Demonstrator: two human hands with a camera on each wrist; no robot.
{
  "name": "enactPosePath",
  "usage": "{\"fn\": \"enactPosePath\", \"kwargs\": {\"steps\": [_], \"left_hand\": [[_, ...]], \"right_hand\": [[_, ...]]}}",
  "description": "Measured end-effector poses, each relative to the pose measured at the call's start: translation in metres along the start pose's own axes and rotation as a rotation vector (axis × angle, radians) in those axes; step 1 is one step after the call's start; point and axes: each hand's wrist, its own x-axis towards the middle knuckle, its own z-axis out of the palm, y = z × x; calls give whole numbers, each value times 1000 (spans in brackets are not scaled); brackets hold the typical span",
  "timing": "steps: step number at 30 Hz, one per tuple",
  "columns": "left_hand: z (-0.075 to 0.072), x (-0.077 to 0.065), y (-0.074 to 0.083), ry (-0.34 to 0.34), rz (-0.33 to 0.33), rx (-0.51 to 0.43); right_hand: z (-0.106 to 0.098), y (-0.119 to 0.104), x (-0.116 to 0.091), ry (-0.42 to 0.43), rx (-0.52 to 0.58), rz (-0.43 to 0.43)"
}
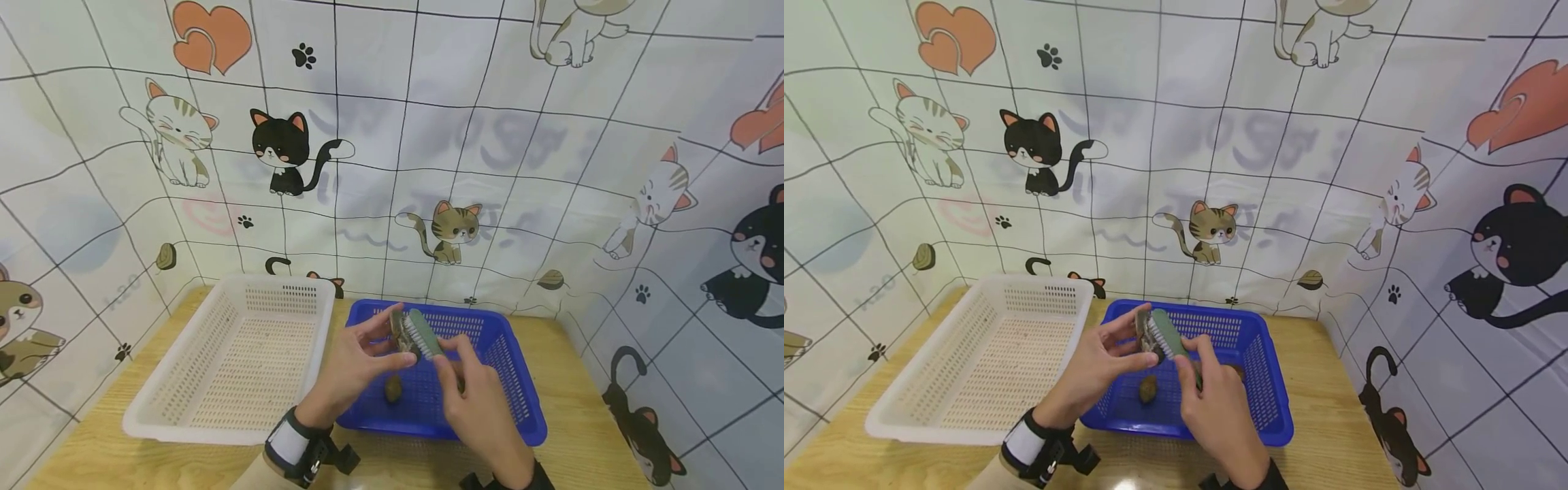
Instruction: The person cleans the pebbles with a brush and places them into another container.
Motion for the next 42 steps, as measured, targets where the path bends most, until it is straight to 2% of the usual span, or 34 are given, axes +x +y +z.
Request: {"fn": "enactPosePath", "kwargs": {"steps": [3, 7, 9, 12, 15, 19, 21, 25, 30, 34, 39, 42], "left_hand": [[1, -1, -2, -35, -6, 39], [4, -2, -3, -84, 3, 58], [5, -1, -3, -74, 4, 44], [4, 0, -1, -26, 6, 6], [1, 0, 1, 29, -6, -42], [0, 0, 2, 72, -20, -46], [2, 0, 2, 70, -25, -24], [7, -3, -1, 6, -14, 27], [12, -4, 1, -55, 27, 28], [10, -4, 5, -17, 58, -2], [4, -3, 6, 47, 30, -75], [4, -3, 4, 40, 17, -76]], "right_hand": [[3, 3, 1, 20, -7, -15], [3, 8, 3, 40, 4, 23], [3, 10, 4, 41, 21, 47], [1, 10, 4, 30, 48, 51], [2, 6, 2, 29, 42, 22], [5, -1, -1, 56, 5, -27], [7, -2, -1, 69, -4, -45], [7, -1, 1, 96, 6, -48], [-1, 5, 3, 89, 94, -5], [-5, 6, 4, 53, 143, 25], [-3, 0, 1, 22, 144, 10], [-2, -6, 1, 23, 146, -8]]}}
